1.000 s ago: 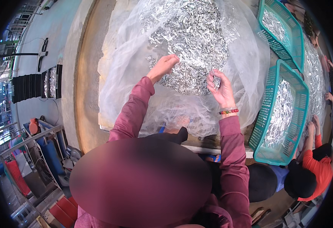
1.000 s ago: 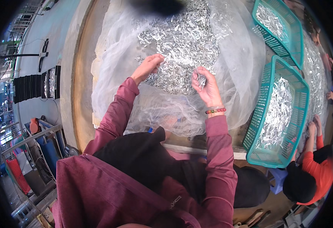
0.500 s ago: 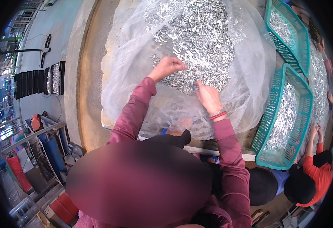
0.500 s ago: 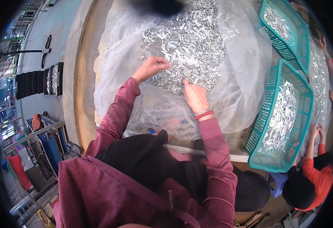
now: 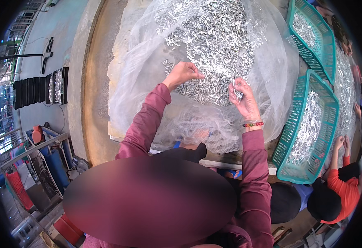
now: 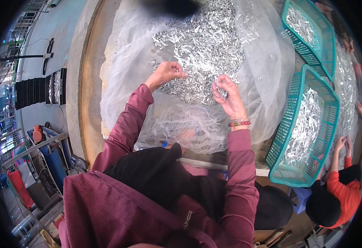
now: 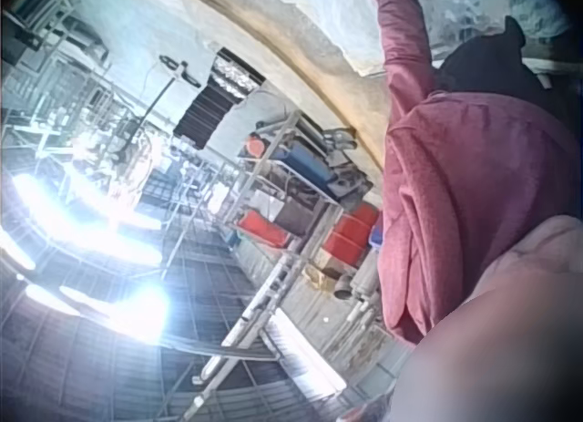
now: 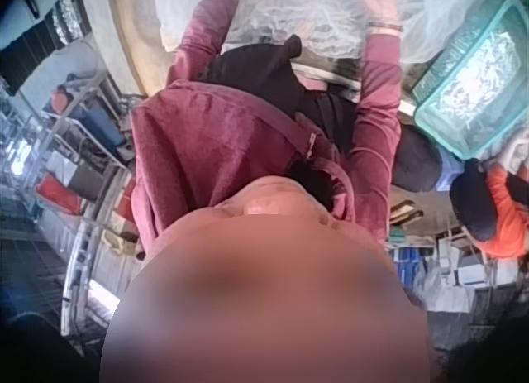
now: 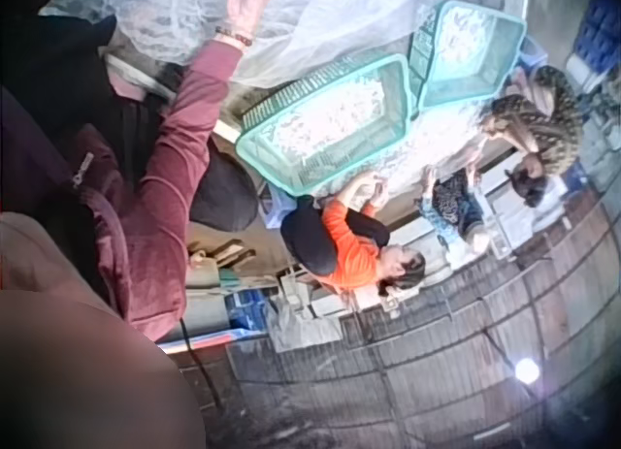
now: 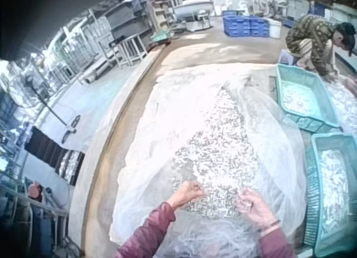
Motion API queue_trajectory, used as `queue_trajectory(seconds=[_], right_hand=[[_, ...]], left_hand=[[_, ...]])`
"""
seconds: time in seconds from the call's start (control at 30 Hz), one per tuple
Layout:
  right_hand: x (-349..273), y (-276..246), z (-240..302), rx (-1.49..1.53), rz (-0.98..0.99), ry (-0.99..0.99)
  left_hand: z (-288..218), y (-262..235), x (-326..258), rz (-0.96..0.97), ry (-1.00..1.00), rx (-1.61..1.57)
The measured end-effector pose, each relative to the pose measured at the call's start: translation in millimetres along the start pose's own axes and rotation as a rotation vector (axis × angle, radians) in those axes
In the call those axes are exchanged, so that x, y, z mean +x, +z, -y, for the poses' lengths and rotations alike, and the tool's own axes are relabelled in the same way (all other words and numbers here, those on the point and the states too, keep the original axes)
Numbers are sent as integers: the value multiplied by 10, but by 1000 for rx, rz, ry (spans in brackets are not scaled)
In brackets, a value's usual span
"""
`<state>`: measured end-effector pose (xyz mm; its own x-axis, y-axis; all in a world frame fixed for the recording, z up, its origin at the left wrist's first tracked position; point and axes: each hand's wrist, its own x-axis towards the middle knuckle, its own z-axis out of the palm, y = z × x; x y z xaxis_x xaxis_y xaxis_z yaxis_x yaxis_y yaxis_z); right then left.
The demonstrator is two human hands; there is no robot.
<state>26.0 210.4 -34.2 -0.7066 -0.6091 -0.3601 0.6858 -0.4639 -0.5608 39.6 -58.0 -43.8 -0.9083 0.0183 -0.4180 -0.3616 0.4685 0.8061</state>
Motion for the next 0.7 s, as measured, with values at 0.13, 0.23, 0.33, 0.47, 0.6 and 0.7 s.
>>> queue_trajectory(seconds=[0.13, 0.23, 0.33, 0.47, 0.6, 0.7], right_hand=[[-35, 96, 124, 97, 187, -144], [-110, 124, 278, 22, 221, -135], [-142, 82, 395, -162, 70, -79], [-35, -36, 319, -658, -176, -93], [64, -113, -67, -1452, -383, -202], [70, -142, -350, -1754, -467, -186]], left_hand=[[-145, 3, 38, 193, -85, -740], [-292, 71, 159, 321, 58, -1079], [-430, 204, 380, 366, 107, -982], [-483, 482, 693, 55, 354, 165], [-400, 721, 745, -22, 247, 792], [-377, 601, 705, -45, 311, 669]])
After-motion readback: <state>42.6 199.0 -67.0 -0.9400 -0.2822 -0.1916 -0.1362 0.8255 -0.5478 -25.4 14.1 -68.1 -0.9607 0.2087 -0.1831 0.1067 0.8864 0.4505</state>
